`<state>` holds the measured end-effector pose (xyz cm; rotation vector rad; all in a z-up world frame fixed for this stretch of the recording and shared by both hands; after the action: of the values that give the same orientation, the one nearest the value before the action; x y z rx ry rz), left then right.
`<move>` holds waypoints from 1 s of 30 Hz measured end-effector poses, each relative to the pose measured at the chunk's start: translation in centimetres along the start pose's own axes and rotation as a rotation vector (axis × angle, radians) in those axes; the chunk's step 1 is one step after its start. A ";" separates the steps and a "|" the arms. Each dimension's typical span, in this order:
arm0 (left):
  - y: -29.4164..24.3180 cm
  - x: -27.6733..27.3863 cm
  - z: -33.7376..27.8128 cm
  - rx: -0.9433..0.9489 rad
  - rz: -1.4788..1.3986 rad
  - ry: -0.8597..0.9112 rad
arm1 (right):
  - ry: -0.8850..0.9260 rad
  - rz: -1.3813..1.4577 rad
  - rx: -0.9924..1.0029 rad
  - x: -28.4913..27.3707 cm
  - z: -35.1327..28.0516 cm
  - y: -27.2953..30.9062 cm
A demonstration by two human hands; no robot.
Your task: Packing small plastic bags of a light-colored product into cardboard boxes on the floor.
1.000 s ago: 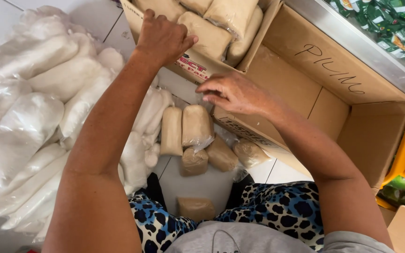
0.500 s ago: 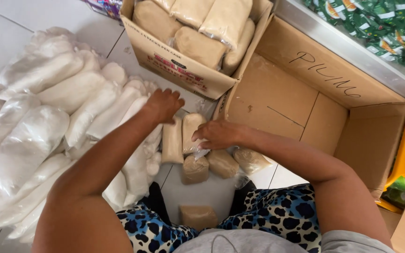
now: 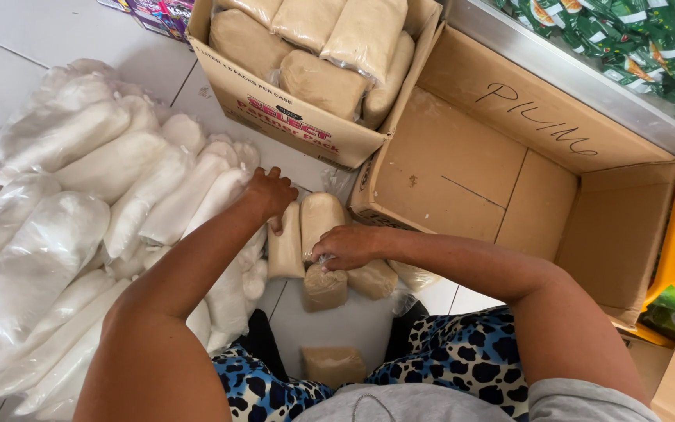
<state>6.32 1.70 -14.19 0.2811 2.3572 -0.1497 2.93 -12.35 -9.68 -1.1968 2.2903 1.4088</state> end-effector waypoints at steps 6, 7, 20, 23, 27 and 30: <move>-0.1 0.0 1.2 0.031 -0.036 -0.022 | -0.030 -0.083 0.108 -0.7 -0.2 -0.6; 0.0 0.1 1.5 0.032 -0.040 -0.018 | -0.025 -0.080 0.106 -0.9 -0.4 -0.5; -1.2 -0.4 -1.4 0.095 -0.223 0.025 | -0.434 0.117 0.158 -2.9 -0.8 -2.8; -2.2 -1.1 -3.1 0.107 -0.161 0.084 | -0.410 0.313 0.209 -2.1 -0.1 -3.7; -3.7 -3.4 -5.4 0.158 -0.108 -0.043 | -0.351 0.430 0.236 -2.1 0.2 -3.1; -4.2 -5.8 -6.7 0.160 -0.124 -0.091 | -0.327 0.481 0.210 -2.4 0.4 -2.7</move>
<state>4.84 -2.00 -5.24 0.2010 2.2756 -0.4036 6.33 -11.36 -10.34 -0.3316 2.4923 1.3301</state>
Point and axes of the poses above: each hand's wrist, its own z-axis towards the middle knuckle, its own x-axis out of the palm, y = z × x, the point moved 8 cm from there along z, towards the middle knuckle, and after that the axes turned 3 degrees about x, right-handed, at the moved point
